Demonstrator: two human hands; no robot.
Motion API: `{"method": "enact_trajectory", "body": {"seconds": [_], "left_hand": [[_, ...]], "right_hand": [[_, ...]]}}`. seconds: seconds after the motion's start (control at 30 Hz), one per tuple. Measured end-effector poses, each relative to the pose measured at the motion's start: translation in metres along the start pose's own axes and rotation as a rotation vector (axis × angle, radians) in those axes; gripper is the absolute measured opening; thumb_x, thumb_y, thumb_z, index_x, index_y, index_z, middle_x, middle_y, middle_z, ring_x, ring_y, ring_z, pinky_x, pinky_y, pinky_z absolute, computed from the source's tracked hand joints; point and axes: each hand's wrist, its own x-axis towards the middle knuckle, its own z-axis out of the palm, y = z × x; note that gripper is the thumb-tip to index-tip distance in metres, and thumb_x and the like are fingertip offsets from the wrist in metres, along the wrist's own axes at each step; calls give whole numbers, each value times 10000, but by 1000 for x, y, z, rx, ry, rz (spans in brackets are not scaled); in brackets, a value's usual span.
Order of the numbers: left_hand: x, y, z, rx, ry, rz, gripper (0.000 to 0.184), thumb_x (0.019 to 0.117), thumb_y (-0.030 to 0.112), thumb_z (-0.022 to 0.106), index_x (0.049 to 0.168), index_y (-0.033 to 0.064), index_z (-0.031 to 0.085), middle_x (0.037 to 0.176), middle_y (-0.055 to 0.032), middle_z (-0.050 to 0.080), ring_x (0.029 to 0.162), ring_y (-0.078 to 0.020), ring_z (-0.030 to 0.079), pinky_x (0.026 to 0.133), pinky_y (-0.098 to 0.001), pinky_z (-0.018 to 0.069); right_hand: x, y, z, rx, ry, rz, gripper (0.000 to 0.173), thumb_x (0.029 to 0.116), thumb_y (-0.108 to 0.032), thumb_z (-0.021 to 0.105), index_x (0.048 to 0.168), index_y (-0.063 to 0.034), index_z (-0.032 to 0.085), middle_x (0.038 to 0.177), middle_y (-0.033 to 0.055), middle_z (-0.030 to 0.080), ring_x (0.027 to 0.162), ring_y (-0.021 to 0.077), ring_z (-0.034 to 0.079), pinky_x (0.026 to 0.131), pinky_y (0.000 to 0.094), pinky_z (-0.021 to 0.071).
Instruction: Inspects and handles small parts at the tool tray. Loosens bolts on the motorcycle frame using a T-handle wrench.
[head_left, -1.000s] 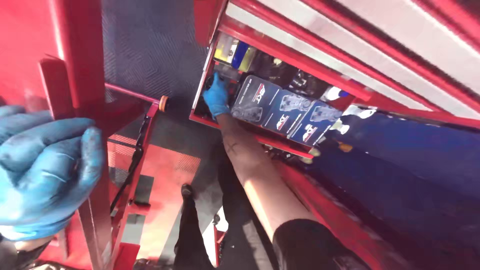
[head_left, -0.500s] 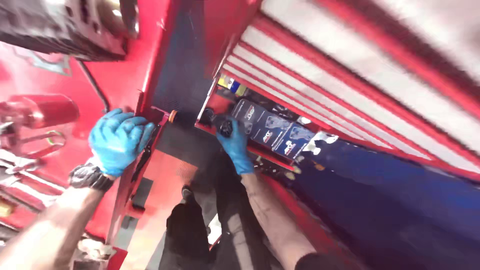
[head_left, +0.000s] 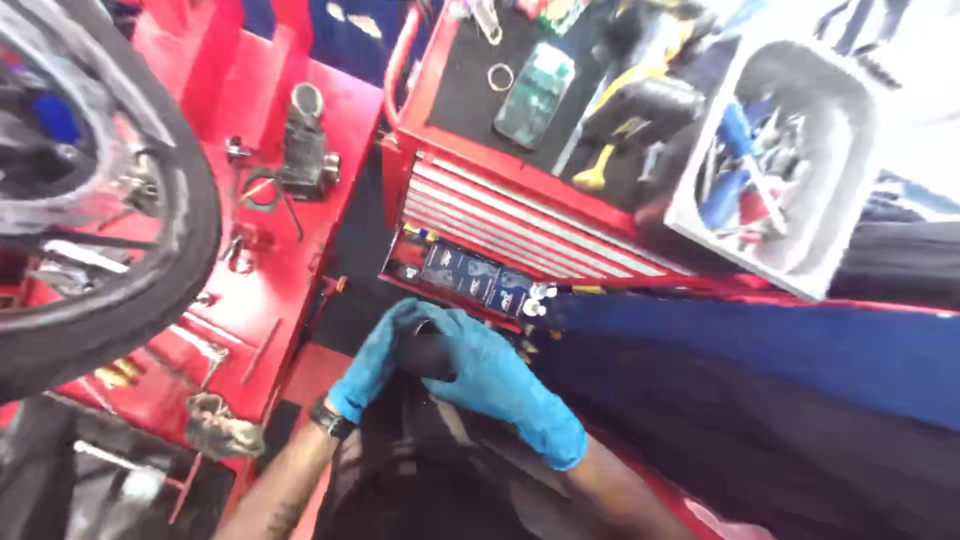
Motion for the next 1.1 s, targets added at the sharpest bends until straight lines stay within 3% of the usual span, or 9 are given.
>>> {"method": "enact_trajectory", "body": {"seconds": [0.07, 0.17, 0.4, 0.5, 0.7, 0.83, 0.9, 1.03, 1.1], "left_hand": [[-39, 10, 27, -344, -6, 47, 659, 998, 557, 546, 1484, 121, 461, 1327, -18, 661, 1168, -144, 655, 985, -378, 572], [-79, 23, 48, -750, 64, 79, 437, 1008, 512, 552, 1239, 155, 655, 1132, -50, 743, 1048, -170, 718, 903, -377, 611], [-108, 28, 56, -790, 162, 201, 427, 1091, 421, 377, 1324, 110, 553, 1159, -96, 718, 1046, -205, 713, 898, -386, 610], [-111, 32, 57, -777, 214, 181, 442, 1096, 424, 329, 1312, 109, 552, 1146, -96, 719, 1036, -209, 715, 883, -386, 614], [-90, 36, 50, -776, 290, 257, 396, 1039, 428, 502, 1279, 131, 608, 1153, -86, 731, 1054, -185, 718, 900, -373, 614], [-72, 45, 56, -759, 389, 270, 441, 885, 483, 718, 1182, 158, 688, 1078, -70, 758, 966, -169, 746, 824, -362, 640], [-67, 48, 59, -749, 410, 274, 457, 838, 488, 766, 1157, 164, 713, 1055, -66, 764, 938, -161, 753, 793, -347, 646], [-49, 52, 70, -761, 415, 311, 425, 828, 460, 790, 1138, 174, 742, 1057, -65, 769, 938, -157, 756, 789, -349, 644], [-43, 60, 77, -786, 446, 349, 439, 861, 431, 769, 1200, 159, 709, 1104, -78, 758, 970, -170, 749, 807, -350, 642]], "right_hand": [[-22, -34, -10, 7, 87, -101, 1030, 730, -544, 835, 1579, -165, 391, 1363, 210, 592, 1121, 360, 655, 874, 522, 575], [-51, -62, -17, 109, 245, -164, 947, 790, -606, 794, 1537, -131, 458, 1403, 167, 596, 1135, 268, 666, 907, 462, 581], [-84, -77, 29, 483, 559, -162, 338, 891, -188, 786, 1168, -10, 710, 979, 59, 730, 736, 51, 659, 657, 210, 575], [-89, -81, 25, 806, 470, -78, 131, 919, -35, 710, 1041, 12, 725, 878, 34, 739, 594, 60, 653, 511, 223, 571], [-43, -28, -23, 1021, 270, 50, 276, 1060, -127, 500, 1154, 39, 699, 876, 71, 746, 652, 142, 703, 591, 306, 620], [27, 39, -92, 727, 447, 145, 297, 1062, -189, 530, 1225, -12, 703, 887, 78, 754, 668, 146, 713, 605, 324, 621], [68, 79, -140, 439, 568, 199, 329, 1060, -252, 524, 1243, -48, 706, 970, 91, 759, 780, 174, 736, 722, 380, 633], [137, 131, -216, -49, 599, 275, 397, 1042, -334, 556, 1309, -60, 664, 1130, 244, 709, 1036, 437, 683, 903, 653, 517], [150, 116, -222, -119, 569, 175, 543, 1036, -415, 557, 1442, -55, 564, 1270, 282, 652, 1138, 483, 640, 955, 684, 479]]}}
